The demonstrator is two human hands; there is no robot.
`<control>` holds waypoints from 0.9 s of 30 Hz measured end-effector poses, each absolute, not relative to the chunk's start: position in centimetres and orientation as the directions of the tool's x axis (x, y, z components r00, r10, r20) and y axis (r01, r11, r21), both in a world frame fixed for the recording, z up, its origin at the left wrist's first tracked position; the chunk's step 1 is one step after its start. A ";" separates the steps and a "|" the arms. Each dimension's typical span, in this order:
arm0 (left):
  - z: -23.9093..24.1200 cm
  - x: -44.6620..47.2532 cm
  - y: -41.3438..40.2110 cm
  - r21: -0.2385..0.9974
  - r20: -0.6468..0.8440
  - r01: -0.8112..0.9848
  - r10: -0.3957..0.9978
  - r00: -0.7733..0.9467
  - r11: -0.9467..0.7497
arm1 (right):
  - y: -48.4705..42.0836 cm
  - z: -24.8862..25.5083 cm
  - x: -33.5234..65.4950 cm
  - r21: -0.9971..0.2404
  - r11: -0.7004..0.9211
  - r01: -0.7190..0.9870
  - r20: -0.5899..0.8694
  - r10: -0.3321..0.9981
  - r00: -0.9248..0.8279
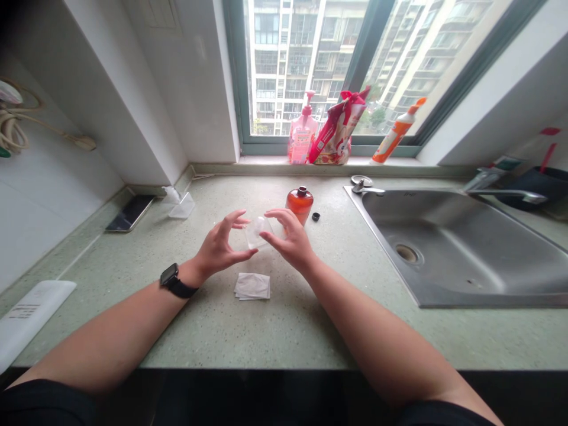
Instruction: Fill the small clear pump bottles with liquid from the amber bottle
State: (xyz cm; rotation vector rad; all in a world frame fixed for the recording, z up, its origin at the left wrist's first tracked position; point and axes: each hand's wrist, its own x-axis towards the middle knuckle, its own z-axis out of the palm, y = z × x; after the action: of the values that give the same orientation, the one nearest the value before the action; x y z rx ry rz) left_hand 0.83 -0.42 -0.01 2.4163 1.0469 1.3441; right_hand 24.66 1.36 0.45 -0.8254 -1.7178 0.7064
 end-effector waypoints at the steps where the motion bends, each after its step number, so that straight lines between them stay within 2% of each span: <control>1: 0.0 0.7 -0.4 0.474 0.669 0.497 0.664 0.332 -0.727 | 1.4 0.4 24.8 -0.790 0.587 0.178 0.552 0.807 -0.208; 10: -0.2 1.2 -0.6 0.434 0.661 0.473 0.628 0.411 -0.766 | 0.5 1.0 24.1 -0.741 0.633 0.224 0.564 0.768 -0.304; 16: 0.0 1.0 -0.5 0.429 0.653 0.511 0.646 0.395 -0.745 | 1.1 1.2 24.3 -0.809 0.566 0.162 0.523 0.817 -0.241; 21: 0.0 0.8 -0.5 0.425 0.639 0.532 0.659 0.398 -0.733 | 1.2 1.5 24.6 -0.891 0.454 0.015 0.440 0.872 -0.215; 27: 0.0 0.4 -0.1 0.415 0.641 0.554 0.664 0.385 -0.722 | 1.6 2.3 25.9 -0.901 0.434 0.000 0.424 0.880 -0.213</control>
State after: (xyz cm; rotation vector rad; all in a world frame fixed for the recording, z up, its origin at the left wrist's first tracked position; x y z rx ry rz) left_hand 0.45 -0.12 -0.04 2.5021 1.1073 1.2530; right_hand 25.94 1.62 2.29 -0.7963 -1.5727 0.9888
